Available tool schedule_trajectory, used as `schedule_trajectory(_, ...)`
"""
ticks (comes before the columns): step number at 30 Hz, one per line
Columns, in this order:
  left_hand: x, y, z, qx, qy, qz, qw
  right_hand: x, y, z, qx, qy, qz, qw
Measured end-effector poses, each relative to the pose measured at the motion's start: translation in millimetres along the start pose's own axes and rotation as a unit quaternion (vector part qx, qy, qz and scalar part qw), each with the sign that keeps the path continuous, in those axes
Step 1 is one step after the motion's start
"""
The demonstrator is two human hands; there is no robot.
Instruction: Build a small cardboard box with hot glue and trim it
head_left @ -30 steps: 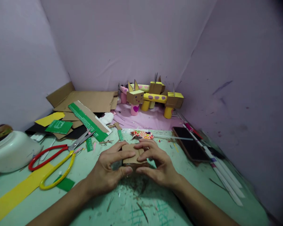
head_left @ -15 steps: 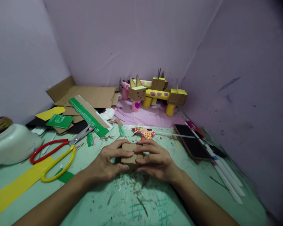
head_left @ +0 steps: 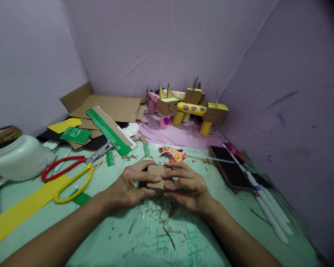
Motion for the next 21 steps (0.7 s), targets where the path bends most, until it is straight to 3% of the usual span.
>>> schedule_trajectory(9,4,-1,3,0.045,-0.018,0.008,0.999,5,1,-7,0.017,-0.019,0.019,0.999)
schedule_trajectory(14,10,0,9,0.033,-0.019,0.024,0.999,15,3,-14,0.047,-0.078,0.047,0.995)
schedule_trajectory(21,0,-3,11,-0.054,-0.011,-0.061,0.997,21,5,-22,0.036,-0.135,0.027,0.99)
Point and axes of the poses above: each hand's wrist, its own y-axis towards the middle knuckle, its own x-axis out of the palm, z = x × y, the point moved 2 cm from there along y, towards the middle knuckle, and after that the axes turned 7 degrees about -y, right-handed, at the moved point
